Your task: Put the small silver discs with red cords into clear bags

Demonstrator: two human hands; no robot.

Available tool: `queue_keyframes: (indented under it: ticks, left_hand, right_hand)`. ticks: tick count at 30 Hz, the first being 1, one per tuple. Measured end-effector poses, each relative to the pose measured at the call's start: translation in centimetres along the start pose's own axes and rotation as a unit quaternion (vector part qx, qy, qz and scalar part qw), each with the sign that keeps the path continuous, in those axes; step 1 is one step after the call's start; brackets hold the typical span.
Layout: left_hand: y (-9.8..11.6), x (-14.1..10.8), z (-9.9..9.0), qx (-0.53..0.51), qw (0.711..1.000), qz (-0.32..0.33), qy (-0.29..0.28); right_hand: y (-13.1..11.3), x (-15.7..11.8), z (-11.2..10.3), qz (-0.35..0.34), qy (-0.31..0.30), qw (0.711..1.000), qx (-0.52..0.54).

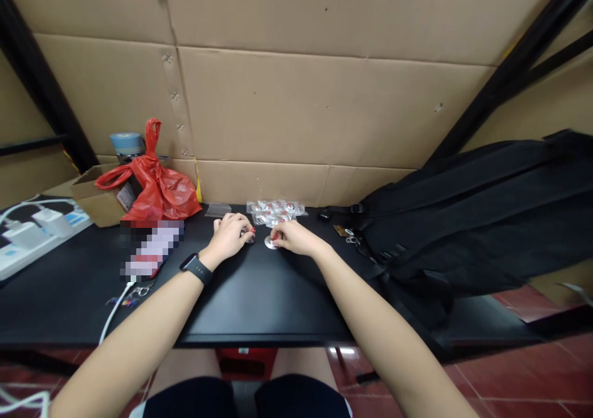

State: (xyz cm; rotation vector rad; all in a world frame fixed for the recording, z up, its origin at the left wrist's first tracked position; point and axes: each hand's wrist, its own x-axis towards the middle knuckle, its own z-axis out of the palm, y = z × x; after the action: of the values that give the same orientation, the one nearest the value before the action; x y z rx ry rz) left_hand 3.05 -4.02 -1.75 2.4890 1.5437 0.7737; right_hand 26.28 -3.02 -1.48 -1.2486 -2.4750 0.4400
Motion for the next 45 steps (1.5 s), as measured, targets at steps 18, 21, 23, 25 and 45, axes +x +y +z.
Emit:
queue_keyframes:
  ticks: [18,21,23,25,45]
  left_hand:
    - [-0.1,0.8,0.8,-0.342,0.940,-0.014,0.002]
    - [0.5,0.6,1.0,-0.418,0.907,-0.039,0.011]
    - [0.9,0.5,1.0,-0.448,0.892,-0.056,0.004]
    - [1.0,0.4,0.9,-0.464,0.883,-0.066,-0.006]
    - [-6.0,0.5,-2.5,0.128,0.984,-0.120,-0.043]
  right_hand:
    - [-2.2,1.1,2.0,0.040,0.137,0.896,0.420]
    - [-2.4,1.1,2.1,0.046,0.134,0.880,0.453]
    - [-2.5,1.1,2.2,0.042,0.146,0.872,0.465]
    - [-2.5,1.1,2.2,0.038,0.153,0.867,0.472]
    - [-13.4,-6.2,-4.9,-0.242,0.256,0.905,0.239]
